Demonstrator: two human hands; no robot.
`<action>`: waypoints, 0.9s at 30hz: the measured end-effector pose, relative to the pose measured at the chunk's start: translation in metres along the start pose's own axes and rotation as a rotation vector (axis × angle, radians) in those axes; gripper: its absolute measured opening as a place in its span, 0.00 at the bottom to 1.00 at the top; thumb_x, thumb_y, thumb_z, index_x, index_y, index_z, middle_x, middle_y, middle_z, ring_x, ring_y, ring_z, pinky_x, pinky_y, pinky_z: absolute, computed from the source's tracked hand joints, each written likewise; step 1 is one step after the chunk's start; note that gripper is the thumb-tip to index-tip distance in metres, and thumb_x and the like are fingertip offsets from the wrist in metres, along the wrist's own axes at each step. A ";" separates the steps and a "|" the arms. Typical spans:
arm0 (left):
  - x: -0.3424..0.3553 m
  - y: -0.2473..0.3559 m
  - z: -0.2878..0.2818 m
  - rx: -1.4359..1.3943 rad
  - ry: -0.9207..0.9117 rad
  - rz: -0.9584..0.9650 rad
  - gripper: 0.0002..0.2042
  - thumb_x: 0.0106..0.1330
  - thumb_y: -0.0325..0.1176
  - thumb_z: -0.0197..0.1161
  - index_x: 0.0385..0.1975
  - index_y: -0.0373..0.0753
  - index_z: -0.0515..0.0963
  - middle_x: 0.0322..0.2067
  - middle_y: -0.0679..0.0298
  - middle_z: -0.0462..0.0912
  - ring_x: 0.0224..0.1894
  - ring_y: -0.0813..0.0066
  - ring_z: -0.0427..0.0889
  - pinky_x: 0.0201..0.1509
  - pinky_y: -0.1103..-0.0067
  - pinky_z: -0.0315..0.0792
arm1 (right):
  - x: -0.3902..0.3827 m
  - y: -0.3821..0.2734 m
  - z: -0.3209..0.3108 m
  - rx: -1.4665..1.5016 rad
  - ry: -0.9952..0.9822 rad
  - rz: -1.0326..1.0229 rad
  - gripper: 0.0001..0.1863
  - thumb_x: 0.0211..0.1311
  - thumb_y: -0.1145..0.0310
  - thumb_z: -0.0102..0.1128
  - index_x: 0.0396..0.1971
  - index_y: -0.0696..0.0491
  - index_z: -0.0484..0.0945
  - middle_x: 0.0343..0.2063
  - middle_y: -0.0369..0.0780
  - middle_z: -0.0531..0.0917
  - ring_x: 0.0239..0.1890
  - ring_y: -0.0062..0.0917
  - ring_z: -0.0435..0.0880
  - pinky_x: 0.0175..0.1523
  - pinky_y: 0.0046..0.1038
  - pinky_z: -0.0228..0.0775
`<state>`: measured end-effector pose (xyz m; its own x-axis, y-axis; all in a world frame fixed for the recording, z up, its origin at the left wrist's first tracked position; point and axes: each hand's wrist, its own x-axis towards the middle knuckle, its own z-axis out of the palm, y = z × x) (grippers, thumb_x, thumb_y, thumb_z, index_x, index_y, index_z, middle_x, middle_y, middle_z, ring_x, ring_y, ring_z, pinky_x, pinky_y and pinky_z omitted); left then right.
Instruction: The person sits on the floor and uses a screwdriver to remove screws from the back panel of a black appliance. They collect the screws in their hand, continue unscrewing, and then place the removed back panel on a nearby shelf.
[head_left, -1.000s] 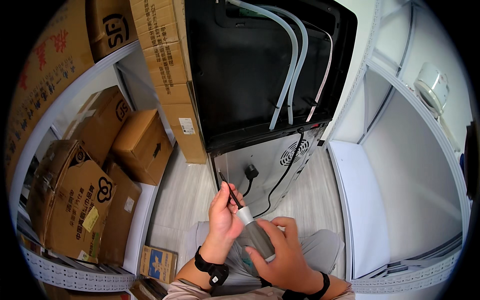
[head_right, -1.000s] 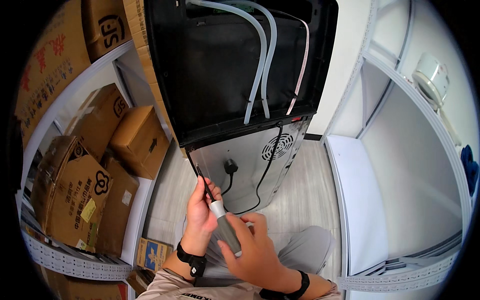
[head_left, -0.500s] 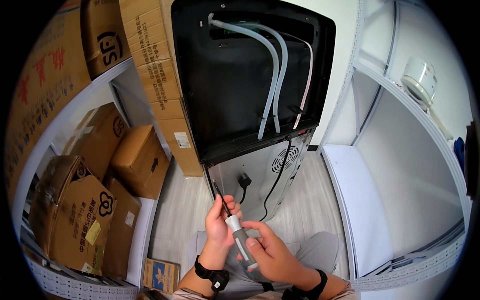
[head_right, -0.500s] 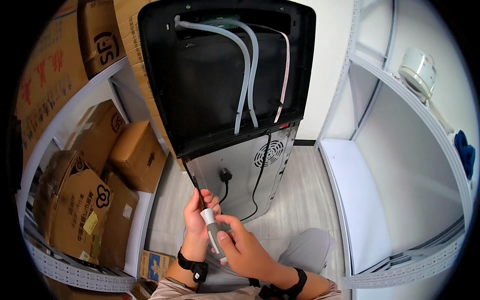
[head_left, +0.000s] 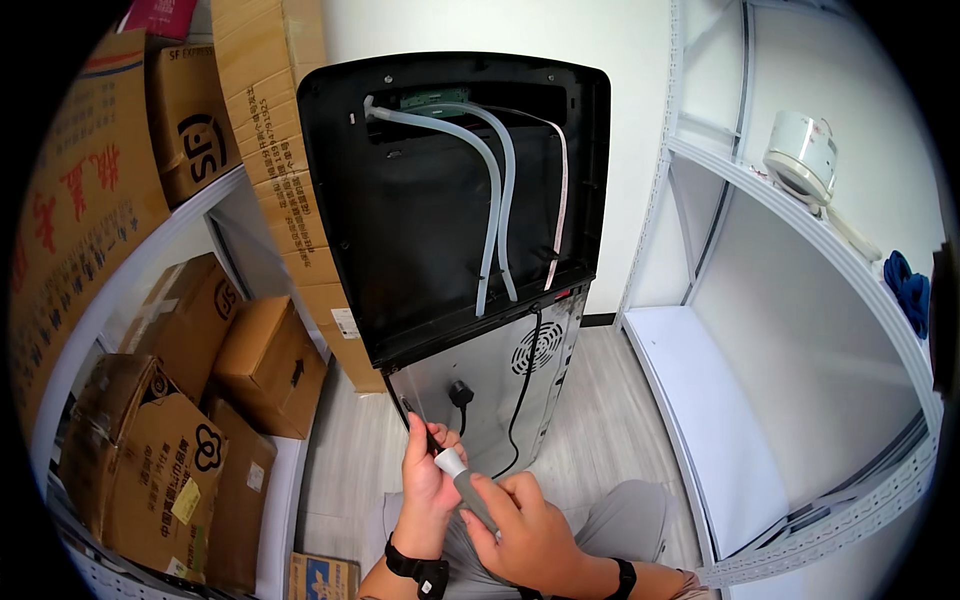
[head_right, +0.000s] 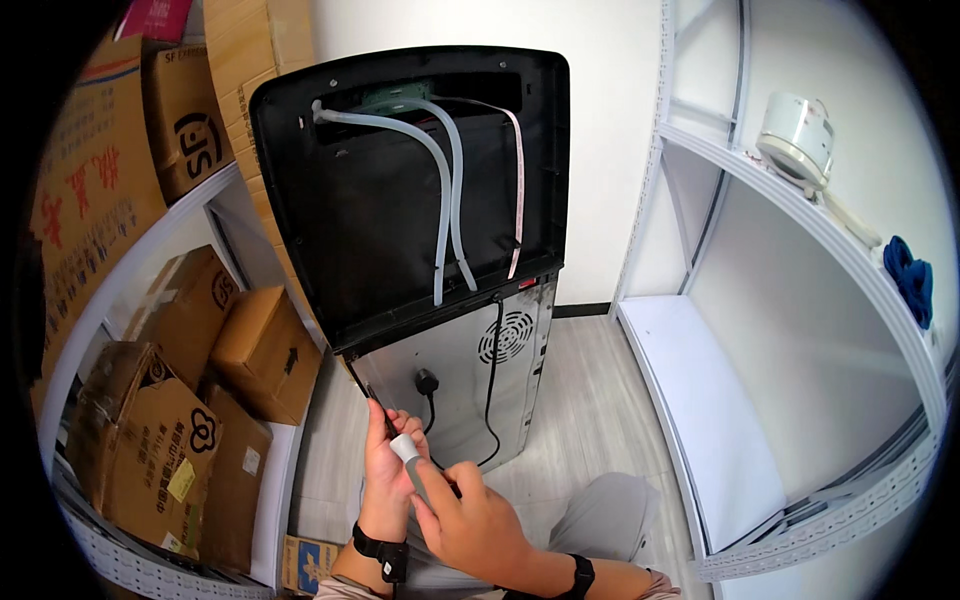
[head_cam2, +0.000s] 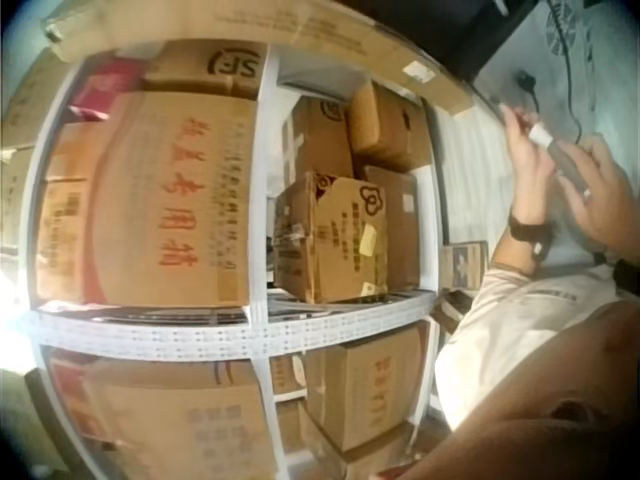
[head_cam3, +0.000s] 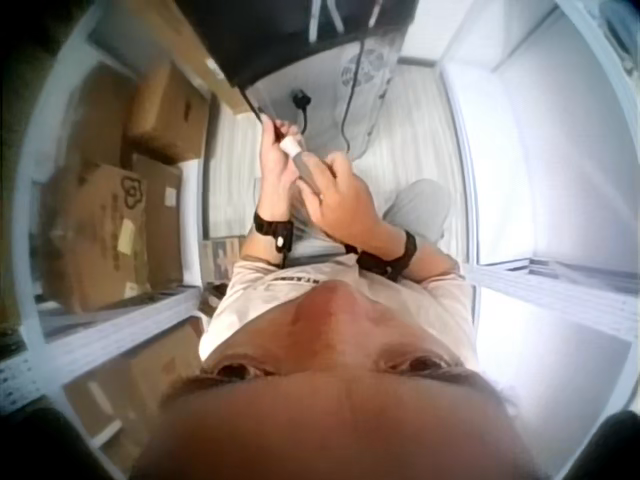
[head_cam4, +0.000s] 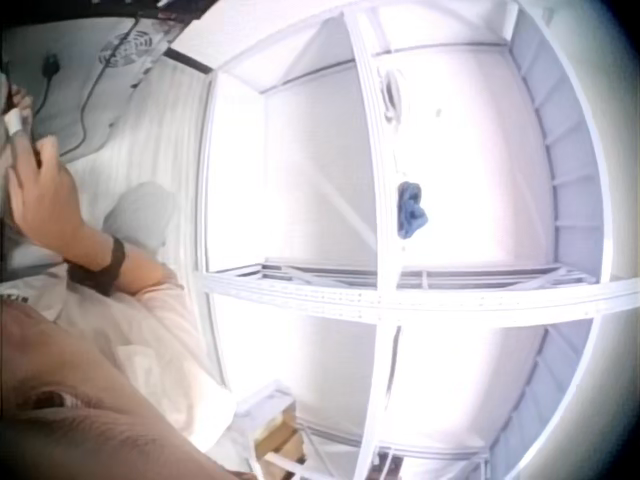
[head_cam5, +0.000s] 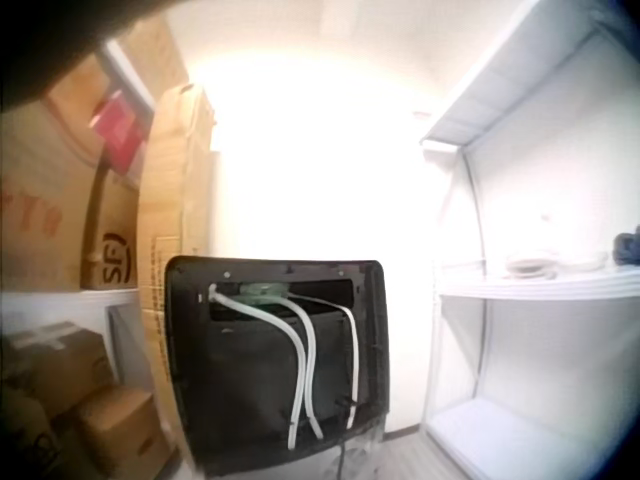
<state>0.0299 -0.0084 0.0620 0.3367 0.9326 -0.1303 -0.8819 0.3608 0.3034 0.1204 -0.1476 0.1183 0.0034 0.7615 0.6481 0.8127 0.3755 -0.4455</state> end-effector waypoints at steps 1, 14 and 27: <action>-0.003 -0.001 0.004 0.023 0.013 0.004 0.19 0.70 0.52 0.54 0.26 0.43 0.75 0.19 0.74 0.68 0.21 0.81 0.63 0.24 0.83 0.58 | 0.001 -0.001 -0.003 -0.028 -0.013 0.022 0.26 0.56 0.67 0.64 0.54 0.57 0.71 0.33 0.41 0.72 0.20 0.30 0.77 0.24 0.26 0.73; -0.023 0.003 -0.007 0.104 -0.019 0.012 0.16 0.71 0.49 0.54 0.29 0.44 0.75 0.19 0.68 0.71 0.19 0.80 0.66 0.23 0.83 0.63 | 0.019 0.002 -0.013 0.587 -0.371 0.380 0.24 0.60 0.61 0.61 0.54 0.56 0.70 0.28 0.46 0.81 0.24 0.37 0.81 0.29 0.35 0.72; -0.017 -0.001 -0.005 0.029 0.027 -0.016 0.17 0.70 0.50 0.56 0.29 0.43 0.73 0.20 0.70 0.69 0.20 0.81 0.64 0.24 0.83 0.60 | 0.003 -0.012 0.003 0.115 -0.113 0.148 0.22 0.55 0.70 0.62 0.50 0.58 0.73 0.30 0.41 0.74 0.22 0.27 0.77 0.25 0.24 0.70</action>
<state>0.0237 -0.0246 0.0593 0.3414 0.9260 -0.1612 -0.8663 0.3765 0.3283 0.1093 -0.1487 0.1237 0.0467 0.8646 0.5002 0.7362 0.3086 -0.6023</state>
